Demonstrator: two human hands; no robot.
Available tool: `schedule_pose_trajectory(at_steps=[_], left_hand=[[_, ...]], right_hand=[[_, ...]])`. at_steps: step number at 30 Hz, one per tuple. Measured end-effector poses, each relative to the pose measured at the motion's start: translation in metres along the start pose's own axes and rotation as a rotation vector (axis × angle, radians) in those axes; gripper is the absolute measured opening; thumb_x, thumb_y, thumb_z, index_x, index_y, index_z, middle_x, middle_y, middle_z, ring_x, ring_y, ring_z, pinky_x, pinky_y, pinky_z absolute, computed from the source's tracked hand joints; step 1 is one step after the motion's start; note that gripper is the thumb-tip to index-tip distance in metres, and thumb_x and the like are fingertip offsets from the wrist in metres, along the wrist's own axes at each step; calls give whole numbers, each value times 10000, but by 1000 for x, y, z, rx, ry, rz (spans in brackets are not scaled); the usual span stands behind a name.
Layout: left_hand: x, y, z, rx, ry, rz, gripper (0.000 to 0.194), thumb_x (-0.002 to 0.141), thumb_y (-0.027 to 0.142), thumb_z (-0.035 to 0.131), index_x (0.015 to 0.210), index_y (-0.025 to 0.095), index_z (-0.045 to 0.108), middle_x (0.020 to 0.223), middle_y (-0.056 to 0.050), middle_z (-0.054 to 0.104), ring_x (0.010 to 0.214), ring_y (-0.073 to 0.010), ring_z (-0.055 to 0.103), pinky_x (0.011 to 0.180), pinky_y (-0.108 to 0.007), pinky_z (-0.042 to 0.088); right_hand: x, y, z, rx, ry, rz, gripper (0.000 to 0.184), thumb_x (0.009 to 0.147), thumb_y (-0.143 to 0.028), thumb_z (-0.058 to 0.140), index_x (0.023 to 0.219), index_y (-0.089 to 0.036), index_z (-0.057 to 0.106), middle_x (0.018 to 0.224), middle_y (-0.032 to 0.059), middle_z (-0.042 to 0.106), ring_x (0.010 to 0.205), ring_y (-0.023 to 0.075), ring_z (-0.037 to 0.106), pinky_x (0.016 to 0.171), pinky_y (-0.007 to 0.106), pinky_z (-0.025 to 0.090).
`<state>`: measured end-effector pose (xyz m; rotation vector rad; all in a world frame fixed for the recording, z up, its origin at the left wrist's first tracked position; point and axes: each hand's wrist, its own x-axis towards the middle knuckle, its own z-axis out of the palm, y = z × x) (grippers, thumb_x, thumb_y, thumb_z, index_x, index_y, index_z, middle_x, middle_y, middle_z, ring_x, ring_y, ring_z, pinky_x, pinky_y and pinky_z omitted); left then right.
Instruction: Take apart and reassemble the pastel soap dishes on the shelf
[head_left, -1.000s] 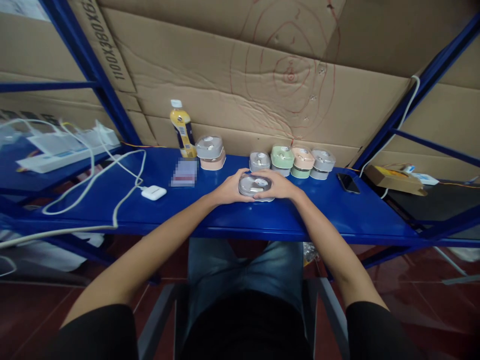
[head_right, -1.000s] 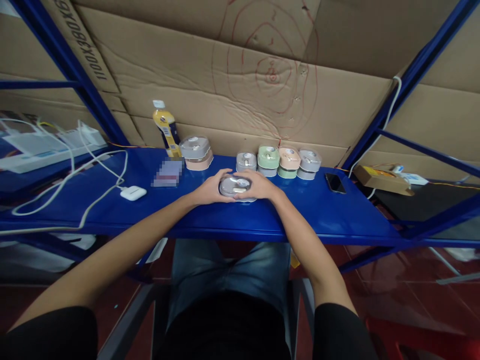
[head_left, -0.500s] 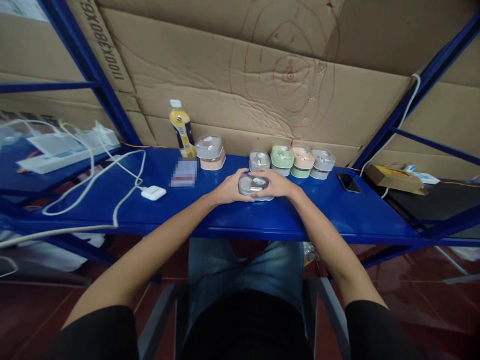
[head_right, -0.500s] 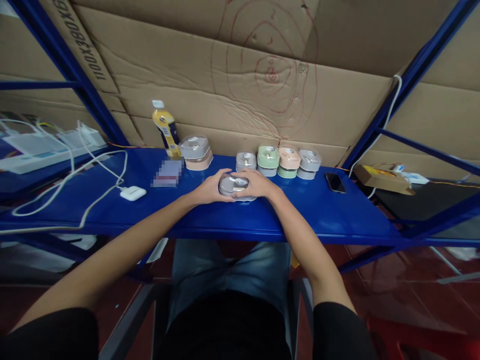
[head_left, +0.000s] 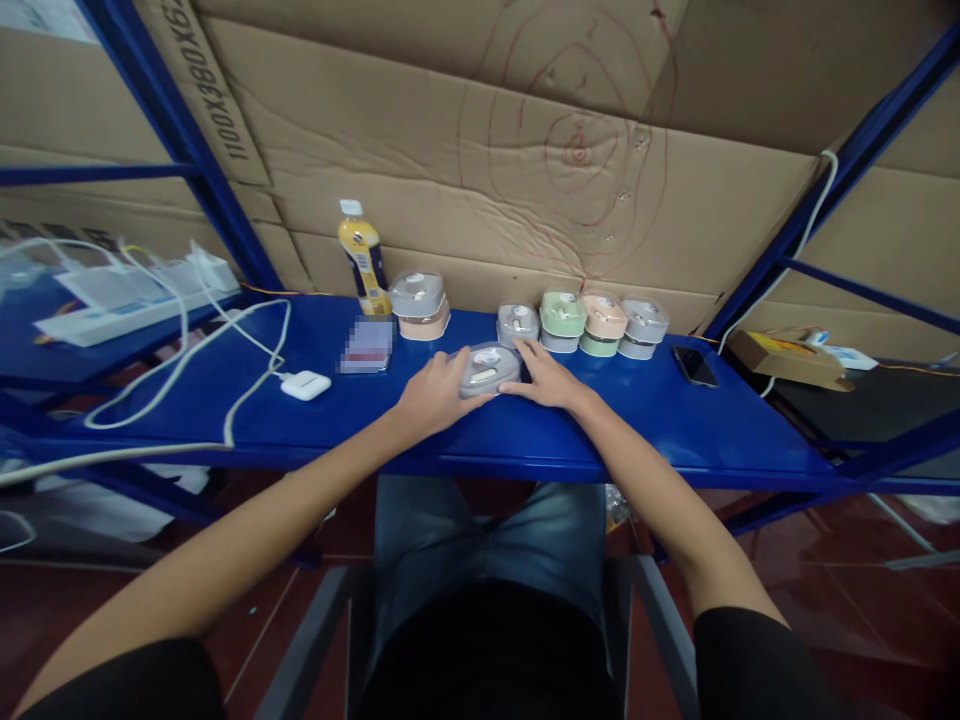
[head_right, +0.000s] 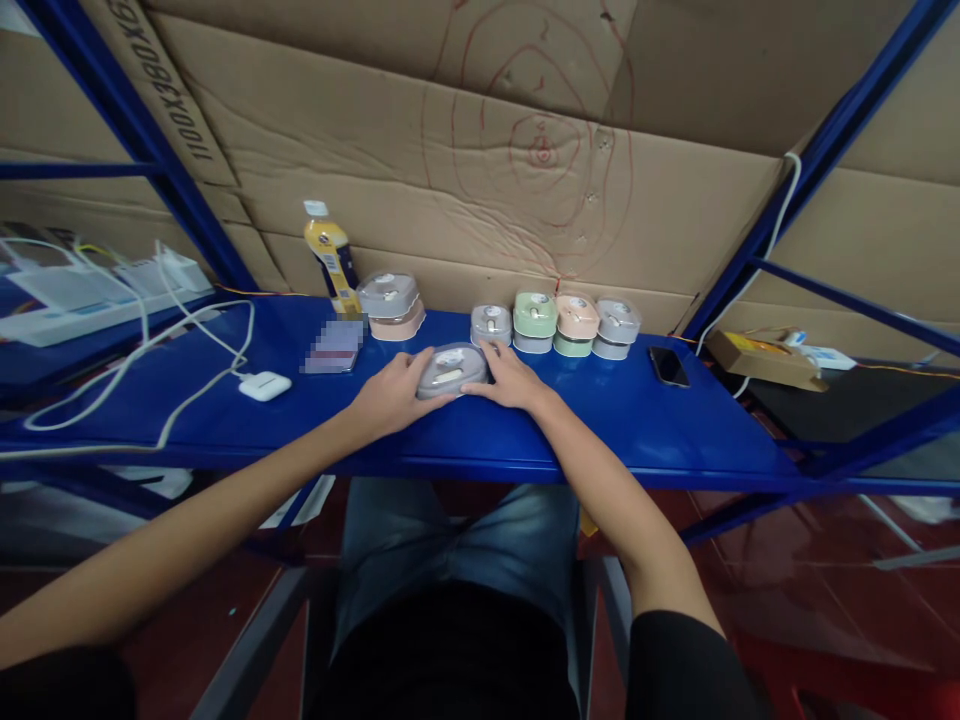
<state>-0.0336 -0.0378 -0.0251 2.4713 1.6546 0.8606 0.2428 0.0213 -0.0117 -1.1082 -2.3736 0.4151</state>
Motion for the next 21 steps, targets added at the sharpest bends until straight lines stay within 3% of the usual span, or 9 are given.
schedule_pose_trajectory(at_steps=[4,9,15,21], left_hand=[[-12,10,-6,260,119,-222,992,1032,811,525,1608,3,510,1264,-377,691,1174,-571,715,943,-589,581],[42,28,-6,427,-77,-412,879,1121,573,520,1668,-99,377,1421,-432,650,1278,-514,710,1005,-516,575],[106,36,6,415,-137,-423,855,1151,522,531,1697,-102,323,1576,-435,563,1479,-487,612,1148,-481,525],[122,25,8,344,-143,-349,704,1142,423,548,1627,-66,403,1541,-418,580,1466,-477,622,1159,-487,521]], right_hand=[[2,-4,6,-58,67,54,912,1011,-702,697,1744,-248,401,1702,219,505,1578,444,525,1302,650,454],[-2,-8,3,-81,33,84,740,1057,-599,674,1659,-198,518,1555,212,608,1395,382,673,1217,577,546],[-3,-4,2,-76,40,94,679,1057,-580,697,1605,-197,584,1455,189,666,1323,356,707,1193,551,563],[-2,-3,2,-63,25,97,705,1058,-588,689,1608,-159,586,1490,217,652,1353,362,702,1222,549,547]])
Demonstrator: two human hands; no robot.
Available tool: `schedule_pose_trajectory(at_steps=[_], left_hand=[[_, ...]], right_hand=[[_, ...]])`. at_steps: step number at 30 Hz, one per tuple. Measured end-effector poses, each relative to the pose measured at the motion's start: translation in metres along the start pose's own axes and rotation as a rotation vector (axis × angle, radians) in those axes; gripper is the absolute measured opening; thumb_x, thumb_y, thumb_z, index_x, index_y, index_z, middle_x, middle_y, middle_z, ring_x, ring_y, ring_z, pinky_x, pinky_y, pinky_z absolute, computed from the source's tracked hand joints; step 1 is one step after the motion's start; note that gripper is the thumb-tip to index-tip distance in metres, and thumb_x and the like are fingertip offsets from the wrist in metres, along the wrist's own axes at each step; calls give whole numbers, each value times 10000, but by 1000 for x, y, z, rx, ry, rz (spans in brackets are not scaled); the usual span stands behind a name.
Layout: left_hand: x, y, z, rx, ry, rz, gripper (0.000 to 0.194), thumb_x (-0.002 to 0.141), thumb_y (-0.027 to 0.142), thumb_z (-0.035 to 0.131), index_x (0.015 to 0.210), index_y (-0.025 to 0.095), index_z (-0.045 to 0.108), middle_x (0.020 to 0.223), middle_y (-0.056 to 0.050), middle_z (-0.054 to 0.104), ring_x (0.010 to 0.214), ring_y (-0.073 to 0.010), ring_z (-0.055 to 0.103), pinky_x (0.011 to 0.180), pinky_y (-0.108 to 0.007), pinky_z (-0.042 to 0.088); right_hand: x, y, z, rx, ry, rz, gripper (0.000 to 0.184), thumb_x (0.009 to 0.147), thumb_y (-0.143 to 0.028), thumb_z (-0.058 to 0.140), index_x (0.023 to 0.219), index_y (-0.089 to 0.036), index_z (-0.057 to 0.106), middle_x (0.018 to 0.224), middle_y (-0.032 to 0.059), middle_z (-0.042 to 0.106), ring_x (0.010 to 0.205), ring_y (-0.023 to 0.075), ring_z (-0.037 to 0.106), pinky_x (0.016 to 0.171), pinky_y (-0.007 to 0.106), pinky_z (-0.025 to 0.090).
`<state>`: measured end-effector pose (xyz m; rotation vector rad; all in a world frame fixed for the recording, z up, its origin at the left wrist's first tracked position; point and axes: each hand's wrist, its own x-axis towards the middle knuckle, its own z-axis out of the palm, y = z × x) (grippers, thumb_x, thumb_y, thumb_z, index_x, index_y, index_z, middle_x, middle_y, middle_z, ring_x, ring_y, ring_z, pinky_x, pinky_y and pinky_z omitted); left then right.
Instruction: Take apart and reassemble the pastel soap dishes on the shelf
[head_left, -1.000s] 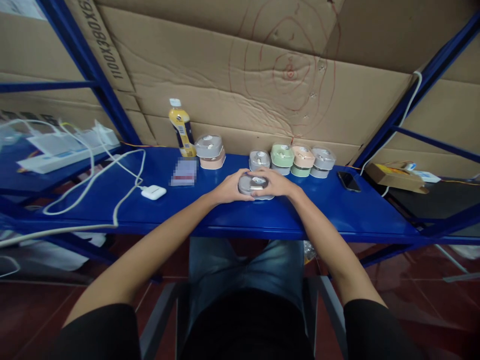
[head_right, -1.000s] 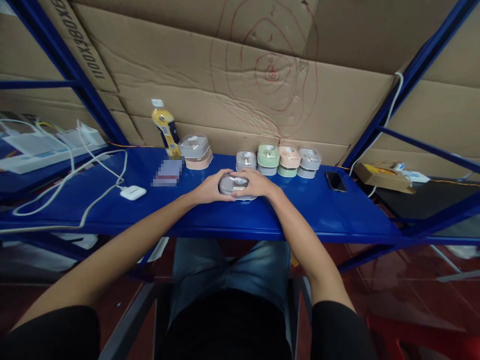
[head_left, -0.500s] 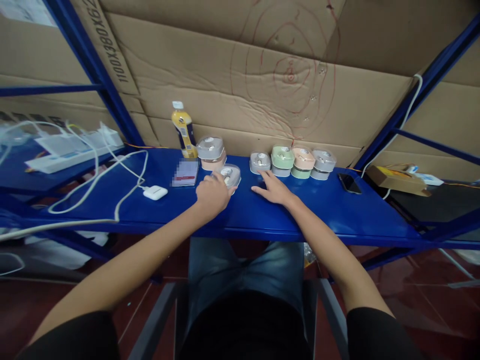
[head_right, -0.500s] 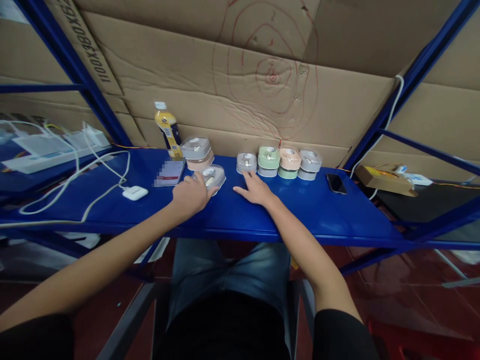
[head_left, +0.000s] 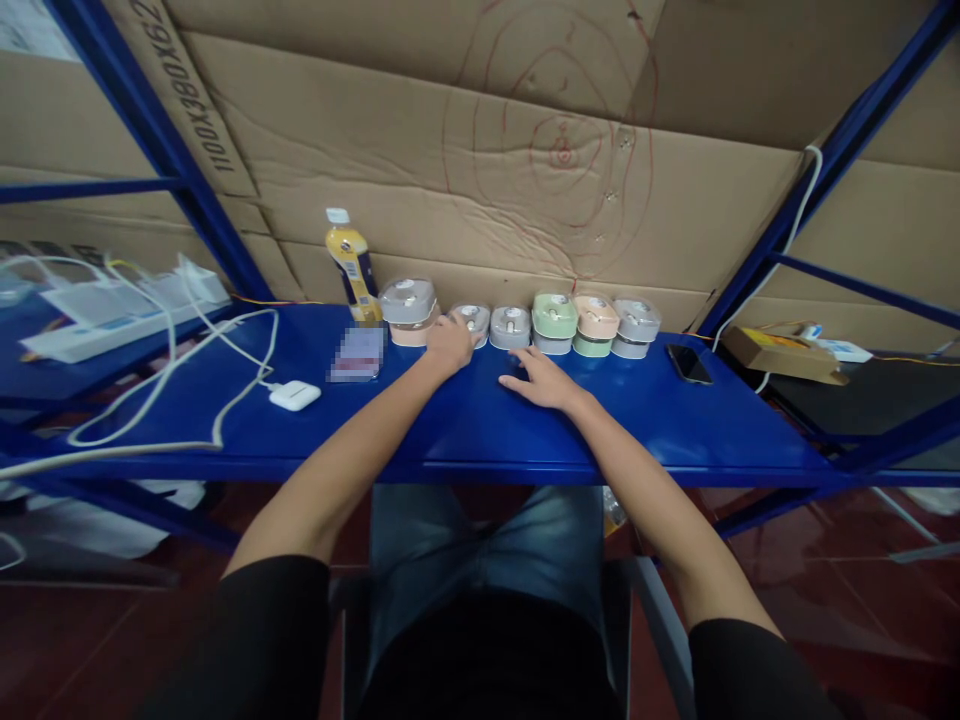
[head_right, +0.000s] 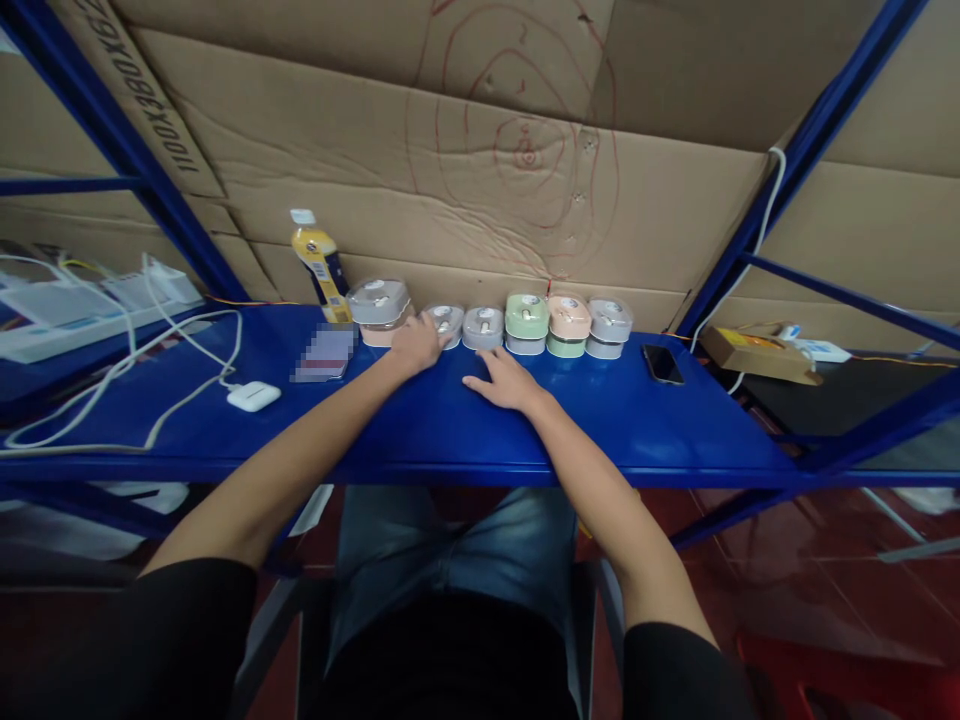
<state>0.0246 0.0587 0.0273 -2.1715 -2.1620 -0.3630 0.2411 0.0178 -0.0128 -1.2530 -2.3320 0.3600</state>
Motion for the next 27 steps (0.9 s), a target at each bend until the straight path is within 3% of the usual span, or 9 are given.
schedule_pose_trajectory(at_steps=[3,6,8,10,13,17,22,25,27], left_hand=[[-3,-16,-6,-46,30,86,536,1114,326,554,1548,16,501,1510,-353,616,1400,-452,659,1134,-492,536],[-6,-37,-17,-106,233,85,435,1102,343,554,1448,81,585,1485,-299,624,1408,-450,622,1167,-540,513],[-3,-50,-24,-140,427,0,520,1067,426,631,1458,88,570,1533,-294,580,1462,-471,554,1214,-594,467],[6,-60,-28,-174,537,-139,756,967,508,775,1514,59,508,1601,-326,513,1503,-512,495,1234,-651,431],[23,-71,-25,-267,476,-320,1021,821,537,922,1558,15,444,1598,-385,503,1491,-557,515,1221,-685,440],[39,-79,-16,-412,368,-364,922,834,452,929,1518,33,474,1550,-350,568,1436,-523,595,1184,-656,484],[34,-89,-15,-597,543,-157,893,929,482,868,1549,21,423,1585,-265,500,1523,-492,486,1248,-680,388],[18,-85,-16,-689,640,127,966,845,594,896,1541,93,452,1575,-223,534,1544,-463,471,1298,-662,367],[0,-76,-13,-703,607,339,1015,749,601,937,1525,134,478,1560,-216,581,1503,-448,540,1305,-638,406]], right_hand=[[0,0,0,9,-2,0,701,1055,-583,694,1601,-155,593,1500,219,647,1360,364,700,1224,551,546],[0,-1,-1,5,-11,5,687,1056,-587,694,1585,-157,605,1486,220,652,1350,372,702,1223,572,544],[0,-1,-1,1,-13,9,666,1056,-591,695,1564,-166,623,1468,214,661,1340,374,705,1217,579,547],[-1,-2,-1,-3,-10,13,652,1055,-585,701,1543,-157,640,1448,213,668,1338,371,706,1217,567,547],[-1,-1,-1,-1,-5,15,641,1053,-584,708,1526,-155,653,1435,209,674,1329,358,708,1215,554,548],[-1,2,0,26,11,5,611,1048,-598,713,1502,-190,675,1408,183,695,1319,346,712,1192,550,565],[-1,1,-2,18,70,29,581,1042,-574,710,1488,-204,679,1397,173,702,1341,358,697,1170,556,583],[-3,-5,-9,-2,268,11,616,1035,-577,703,1526,-210,643,1458,189,671,1423,380,643,1220,586,546],[-4,-10,-16,7,423,-53,728,990,-628,750,1574,-222,595,1550,198,621,1508,388,578,1288,597,486]])
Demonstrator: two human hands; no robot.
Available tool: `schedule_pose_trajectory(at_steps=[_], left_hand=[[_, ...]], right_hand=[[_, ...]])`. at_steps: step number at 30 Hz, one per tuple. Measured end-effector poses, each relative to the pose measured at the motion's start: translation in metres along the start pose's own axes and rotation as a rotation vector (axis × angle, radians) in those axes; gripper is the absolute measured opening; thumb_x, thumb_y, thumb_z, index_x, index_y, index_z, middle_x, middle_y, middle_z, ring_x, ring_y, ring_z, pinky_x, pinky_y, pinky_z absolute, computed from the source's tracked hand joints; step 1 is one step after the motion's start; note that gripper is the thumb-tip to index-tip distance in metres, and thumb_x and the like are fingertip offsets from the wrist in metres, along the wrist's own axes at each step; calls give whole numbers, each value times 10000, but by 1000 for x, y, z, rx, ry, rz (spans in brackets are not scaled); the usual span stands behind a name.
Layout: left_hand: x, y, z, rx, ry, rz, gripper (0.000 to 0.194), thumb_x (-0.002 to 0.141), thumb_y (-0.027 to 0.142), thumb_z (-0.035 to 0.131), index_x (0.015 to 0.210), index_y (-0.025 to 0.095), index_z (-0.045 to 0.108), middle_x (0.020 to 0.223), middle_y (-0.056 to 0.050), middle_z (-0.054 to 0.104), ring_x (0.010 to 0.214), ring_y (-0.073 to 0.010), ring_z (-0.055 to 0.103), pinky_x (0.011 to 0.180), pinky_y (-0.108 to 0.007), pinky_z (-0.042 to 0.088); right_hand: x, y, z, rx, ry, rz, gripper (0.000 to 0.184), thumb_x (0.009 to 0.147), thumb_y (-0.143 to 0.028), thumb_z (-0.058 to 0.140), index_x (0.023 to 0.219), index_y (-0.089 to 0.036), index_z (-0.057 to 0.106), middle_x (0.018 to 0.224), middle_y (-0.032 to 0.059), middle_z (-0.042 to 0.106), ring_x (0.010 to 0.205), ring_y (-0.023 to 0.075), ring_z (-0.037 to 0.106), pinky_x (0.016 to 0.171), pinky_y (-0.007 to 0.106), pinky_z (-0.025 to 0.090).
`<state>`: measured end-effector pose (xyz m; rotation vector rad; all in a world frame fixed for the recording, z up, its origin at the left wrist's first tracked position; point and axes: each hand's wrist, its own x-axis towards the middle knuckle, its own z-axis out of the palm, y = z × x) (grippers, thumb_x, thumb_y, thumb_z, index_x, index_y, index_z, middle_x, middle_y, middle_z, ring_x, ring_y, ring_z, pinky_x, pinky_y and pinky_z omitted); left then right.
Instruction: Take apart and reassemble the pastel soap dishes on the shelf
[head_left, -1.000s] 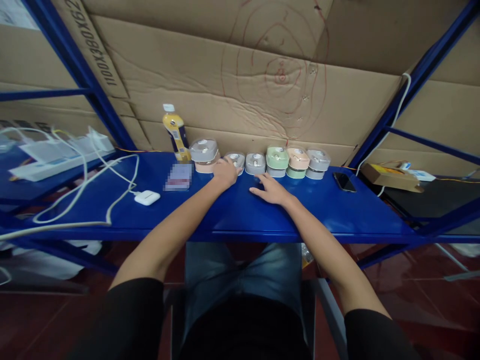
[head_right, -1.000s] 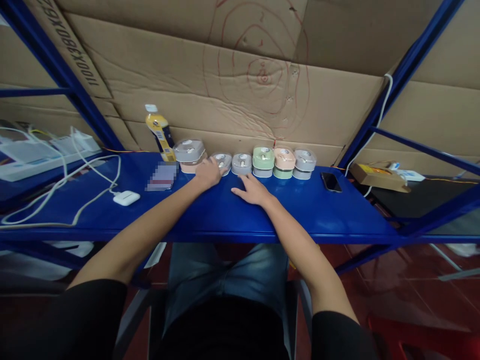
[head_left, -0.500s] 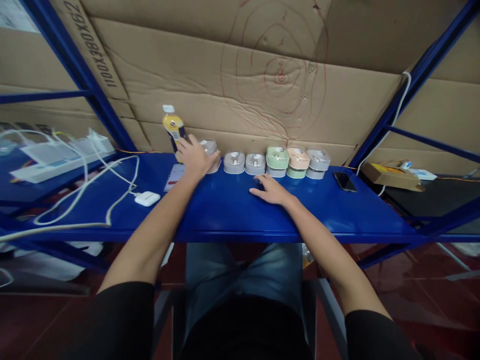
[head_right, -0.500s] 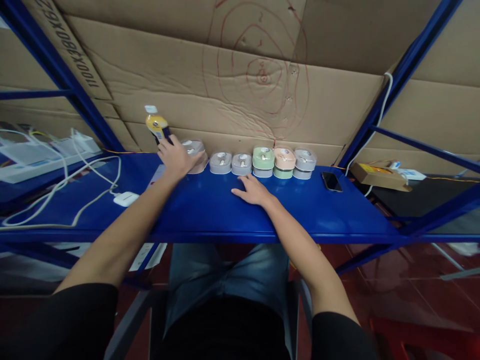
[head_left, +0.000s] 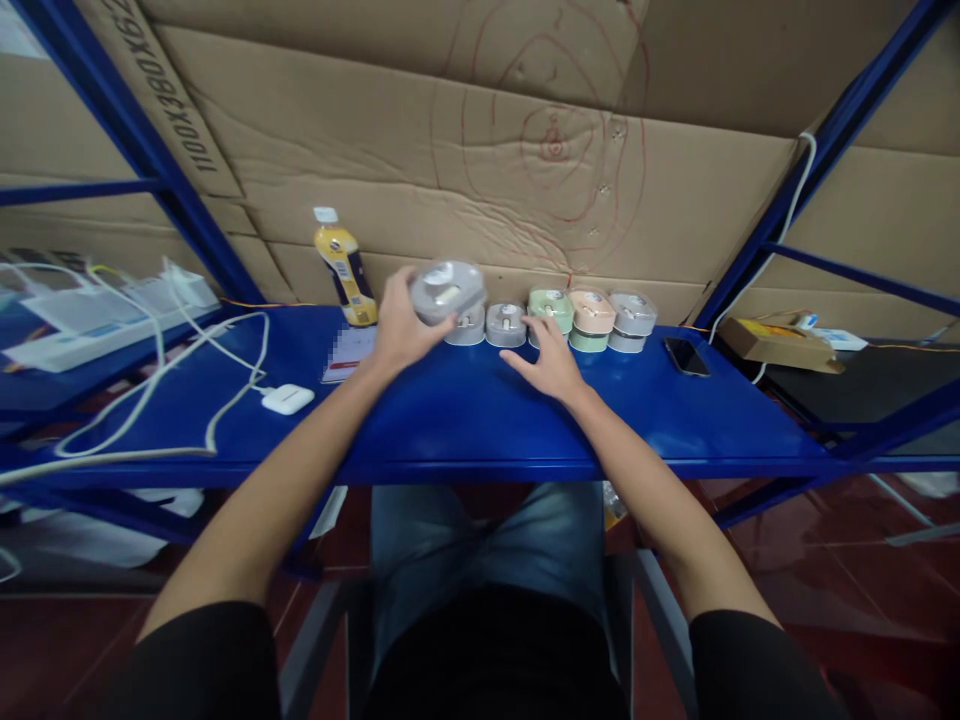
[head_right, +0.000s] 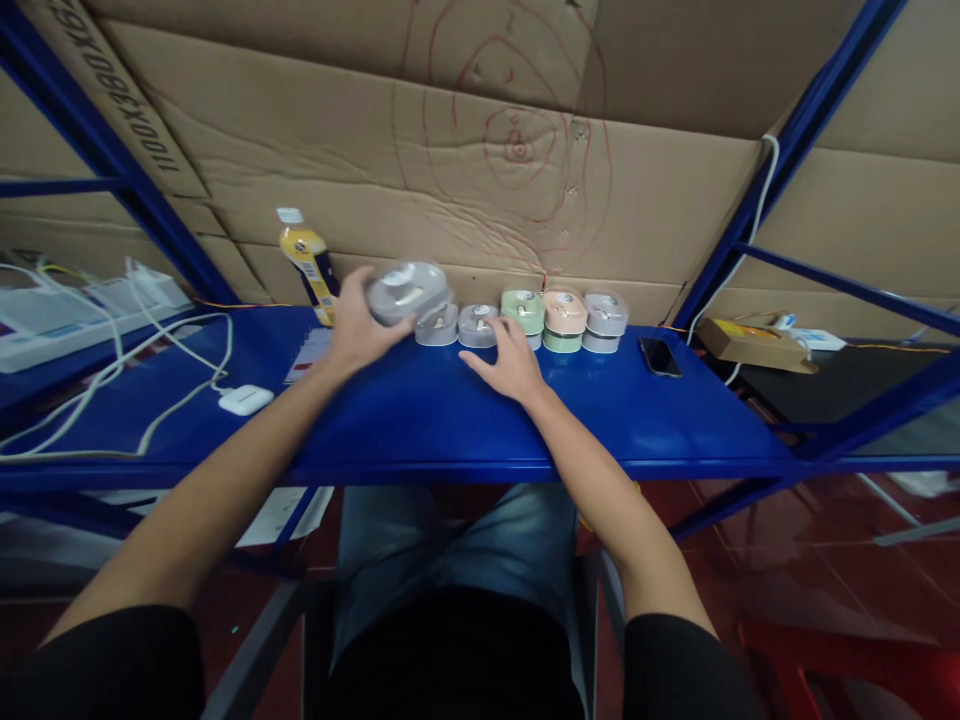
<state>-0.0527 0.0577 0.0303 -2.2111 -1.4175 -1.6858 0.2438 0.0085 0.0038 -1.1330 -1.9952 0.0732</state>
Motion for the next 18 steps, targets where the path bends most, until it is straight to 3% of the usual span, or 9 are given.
schedule_pose_trajectory(at_steps=[3,7,12,18], left_hand=[[-30,22,8,-118,-291,150,985,717,532,934,1523,177,492,1529,-208,645,1443,-441,636,1255,-616,501],[-61,38,21,-240,-565,160,1017,726,462,889,1608,203,454,1585,-204,639,1462,-442,650,1238,-598,532],[-72,35,29,-286,-650,114,1104,718,447,902,1673,204,405,1566,-208,657,1485,-450,634,1255,-603,510],[-74,31,32,-260,-649,84,1251,693,512,960,1731,196,339,1515,-203,665,1410,-446,663,1230,-626,519]], right_hand=[[1,-7,-10,38,54,-131,995,849,-733,867,1649,-256,517,1721,187,499,1642,401,443,1376,612,372],[-2,-13,-15,84,-194,-186,1169,737,-746,952,1701,-285,477,1775,163,473,1669,404,423,1377,619,365],[-8,-19,-10,67,-350,-102,989,779,-647,955,1618,-268,595,1566,156,675,1472,406,625,1244,594,505],[-1,-9,-11,120,-279,-44,805,802,-645,921,1459,-232,709,1426,146,752,1292,368,711,1146,553,564]])
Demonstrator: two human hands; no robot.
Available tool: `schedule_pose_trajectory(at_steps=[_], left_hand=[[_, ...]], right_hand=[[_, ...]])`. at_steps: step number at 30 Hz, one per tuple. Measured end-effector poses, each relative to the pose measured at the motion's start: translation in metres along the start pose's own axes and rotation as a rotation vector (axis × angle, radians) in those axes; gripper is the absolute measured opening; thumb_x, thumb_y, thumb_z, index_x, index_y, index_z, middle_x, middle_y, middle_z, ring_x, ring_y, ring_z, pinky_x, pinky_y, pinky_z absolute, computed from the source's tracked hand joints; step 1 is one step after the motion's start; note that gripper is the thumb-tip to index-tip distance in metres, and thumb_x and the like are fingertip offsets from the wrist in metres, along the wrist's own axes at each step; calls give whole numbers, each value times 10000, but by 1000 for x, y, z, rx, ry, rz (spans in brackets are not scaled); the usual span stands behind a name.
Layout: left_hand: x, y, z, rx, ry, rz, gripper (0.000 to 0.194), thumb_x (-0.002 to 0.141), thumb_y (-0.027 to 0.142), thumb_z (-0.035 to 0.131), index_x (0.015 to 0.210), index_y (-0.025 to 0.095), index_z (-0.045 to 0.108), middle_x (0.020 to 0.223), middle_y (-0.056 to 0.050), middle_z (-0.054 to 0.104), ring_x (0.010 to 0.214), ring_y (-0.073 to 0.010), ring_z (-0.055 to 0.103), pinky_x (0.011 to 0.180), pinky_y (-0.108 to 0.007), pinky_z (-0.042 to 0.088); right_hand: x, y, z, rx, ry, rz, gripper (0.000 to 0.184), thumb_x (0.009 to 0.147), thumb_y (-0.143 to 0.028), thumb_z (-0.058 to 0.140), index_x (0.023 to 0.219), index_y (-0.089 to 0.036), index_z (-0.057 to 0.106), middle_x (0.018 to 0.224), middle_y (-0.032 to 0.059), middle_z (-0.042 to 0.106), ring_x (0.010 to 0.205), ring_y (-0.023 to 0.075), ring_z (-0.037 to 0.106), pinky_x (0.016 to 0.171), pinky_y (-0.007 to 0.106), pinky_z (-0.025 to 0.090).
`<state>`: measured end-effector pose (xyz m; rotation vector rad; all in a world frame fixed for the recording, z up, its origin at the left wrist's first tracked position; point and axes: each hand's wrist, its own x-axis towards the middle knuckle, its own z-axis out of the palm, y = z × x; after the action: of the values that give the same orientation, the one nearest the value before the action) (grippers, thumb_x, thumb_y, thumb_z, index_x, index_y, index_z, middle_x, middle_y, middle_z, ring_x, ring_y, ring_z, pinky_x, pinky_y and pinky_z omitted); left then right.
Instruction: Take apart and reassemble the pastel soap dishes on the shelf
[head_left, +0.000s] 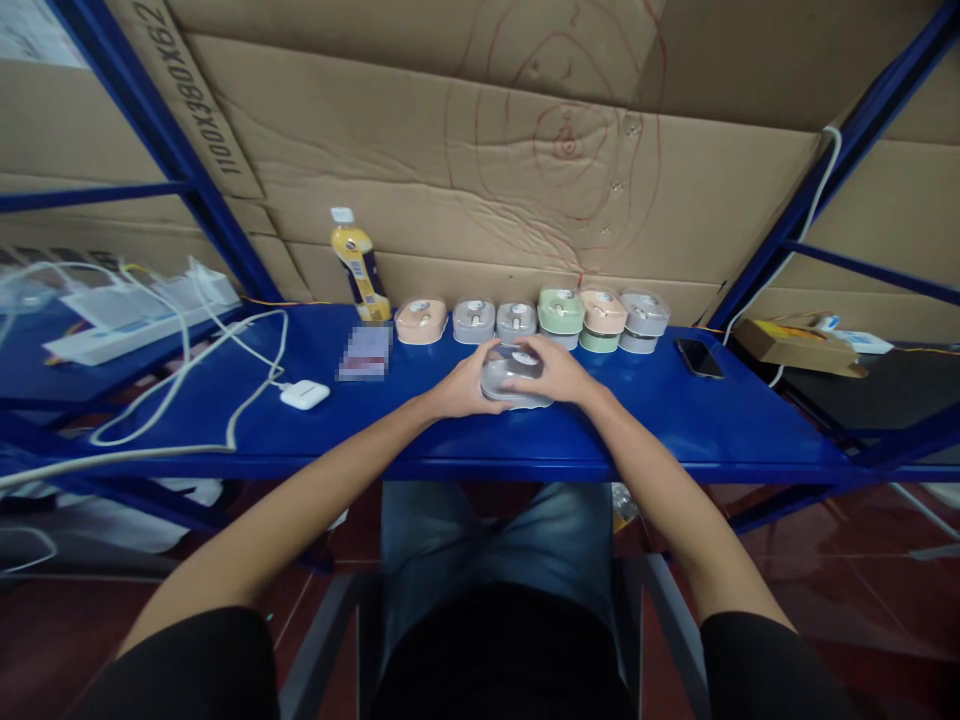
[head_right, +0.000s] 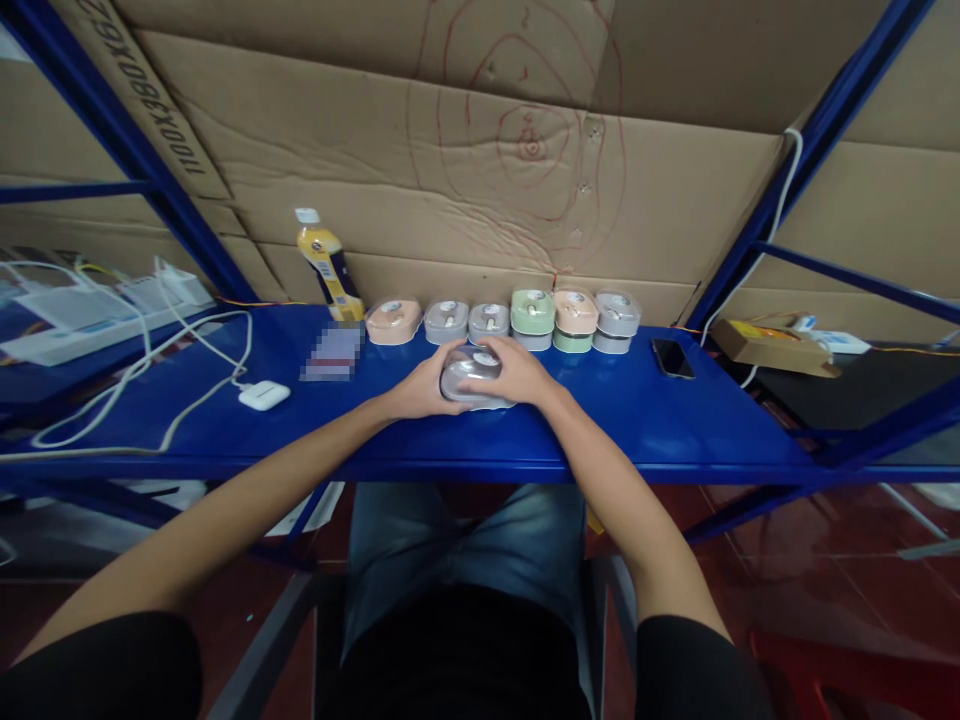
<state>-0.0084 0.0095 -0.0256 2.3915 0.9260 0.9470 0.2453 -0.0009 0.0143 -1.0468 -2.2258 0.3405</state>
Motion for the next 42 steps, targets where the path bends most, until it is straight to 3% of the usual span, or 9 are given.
schedule_pose_trajectory(at_steps=[2,7,13,20,30,33,35,39,42], left_hand=[[-2,0,-3,41,-10,9,1177,746,508,921,1738,192,371,1526,-199,646,1420,-434,648,1253,-620,503],[-7,2,-13,156,-107,82,552,957,507,744,1455,268,773,1535,-152,588,1494,-386,592,1320,-590,449],[-6,3,-16,178,-75,39,458,991,515,705,1349,266,846,1569,-152,578,1544,-406,535,1345,-622,418],[-4,-12,-32,239,80,-133,424,965,525,674,1175,200,848,1471,-168,617,1480,-405,582,1318,-624,443],[-4,-23,-37,244,65,-236,424,889,575,765,1100,208,803,1339,-152,632,1367,-392,651,1243,-575,503],[-5,-13,-33,200,118,-152,470,908,563,760,1228,219,750,1412,-142,658,1404,-374,638,1272,-569,475],[-5,-4,-27,158,135,-91,653,888,588,789,1403,205,666,1495,-160,658,1447,-387,622,1285,-570,463],[-4,8,-14,87,78,-65,946,819,616,866,1586,190,514,1608,-205,623,1481,-430,617,1271,-589,483],[-2,7,-8,57,48,-65,1023,777,613,907,1613,203,484,1630,-214,612,1495,-450,613,1261,-613,494]], right_hand=[[1,11,-13,49,45,67,718,849,-638,875,1410,-213,730,1386,142,776,1212,340,740,1096,526,591],[-7,44,-50,17,20,337,742,834,-657,870,1359,-143,762,1334,184,801,1200,363,759,1108,546,593],[-15,68,-63,-42,-71,401,868,679,-578,990,1401,-150,770,1396,192,792,1261,416,764,1141,602,594],[-14,80,-59,-122,-195,332,856,606,-504,1035,1364,-188,792,1306,158,822,1204,409,785,1089,591,635],[-19,93,-75,-108,-256,386,961,544,-400,1071,1438,-207,775,1362,165,806,1201,434,787,1094,615,648],[-22,87,-82,-99,-227,432,931,584,-437,1058,1439,-202,774,1345,159,812,1180,418,793,1096,608,644],[-23,81,-86,-62,-156,423,910,632,-482,1036,1452,-195,767,1379,166,800,1225,410,780,1133,602,624],[-21,63,-83,72,-1,241,915,723,-552,972,1537,-225,713,1556,152,717,1422,391,687,1227,586,553],[-13,46,-66,134,-35,81,907,752,-559,945,1568,-254,692,1626,133,664,1498,376,630,1218,558,554]])
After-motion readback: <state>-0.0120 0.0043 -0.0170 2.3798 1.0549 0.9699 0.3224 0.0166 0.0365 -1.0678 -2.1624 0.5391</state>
